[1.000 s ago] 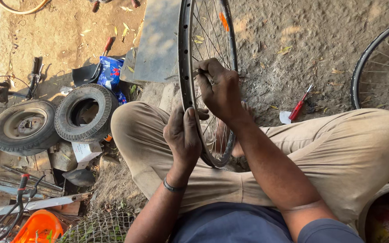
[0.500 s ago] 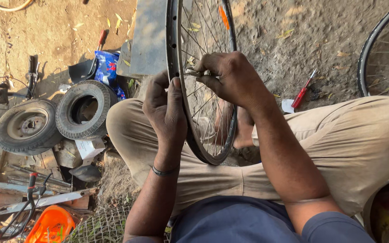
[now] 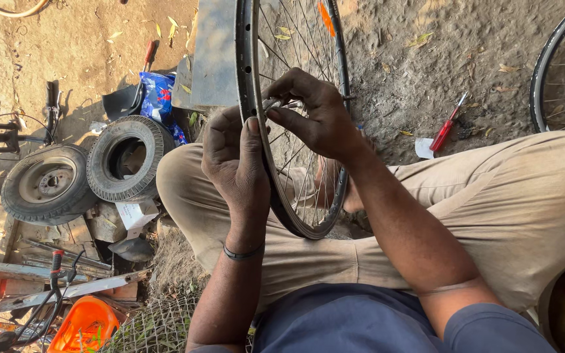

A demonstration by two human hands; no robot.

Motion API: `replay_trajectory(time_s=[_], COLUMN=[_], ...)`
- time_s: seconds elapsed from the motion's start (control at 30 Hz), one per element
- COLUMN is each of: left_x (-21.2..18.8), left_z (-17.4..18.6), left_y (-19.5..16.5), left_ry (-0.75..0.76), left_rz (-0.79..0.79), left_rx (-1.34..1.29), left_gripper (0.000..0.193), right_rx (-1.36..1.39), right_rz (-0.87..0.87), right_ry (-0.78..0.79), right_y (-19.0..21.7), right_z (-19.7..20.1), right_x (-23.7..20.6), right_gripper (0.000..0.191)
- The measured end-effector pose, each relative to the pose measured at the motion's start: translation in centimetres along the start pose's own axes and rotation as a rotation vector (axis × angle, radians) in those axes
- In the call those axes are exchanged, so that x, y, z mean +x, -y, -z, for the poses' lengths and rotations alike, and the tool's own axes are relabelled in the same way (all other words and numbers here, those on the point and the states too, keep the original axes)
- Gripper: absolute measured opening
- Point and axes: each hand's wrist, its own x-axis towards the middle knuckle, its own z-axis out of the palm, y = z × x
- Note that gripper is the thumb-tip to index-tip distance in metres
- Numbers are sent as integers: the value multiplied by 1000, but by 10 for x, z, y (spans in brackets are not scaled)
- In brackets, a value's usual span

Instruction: The person sits on the ground holding a bicycle wheel and works the spokes and rim by hand, turning spoke nipples and checking the rim around its circumference. At the end they set the wheel across their legs and pick up a mobile phone.

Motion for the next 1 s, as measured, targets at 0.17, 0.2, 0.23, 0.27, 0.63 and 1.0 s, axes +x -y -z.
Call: replay_trajectory(time_s=[0.17, 0.2, 0.23, 0.27, 0.63, 1.0], left_x=[0, 0, 0, 0, 2, 18], left_z=[0, -1, -2, -3, -5, 5], left_y=[0, 0, 1, 1, 7, 12], left_ry=[-3, 9, 15, 13, -61, 71], left_rz=[5, 5, -1, -13, 11, 1], left_rx=[12, -2, -17, -29, -20, -27], left_gripper=[16, 17, 17, 18, 23, 33], right_rx=[-350, -397, -439, -476, -510, -341], right_rz=[58, 72, 93, 120, 47, -62], right_ry=[-171, -190, -204, -212, -234, -41], right_y=[9, 10, 11, 11, 25, 28], right_z=[-12, -15, -16, -18, -23, -12], right_x=[0, 1, 2, 3, 7, 6], right_gripper=[41, 39, 36, 34, 15, 17])
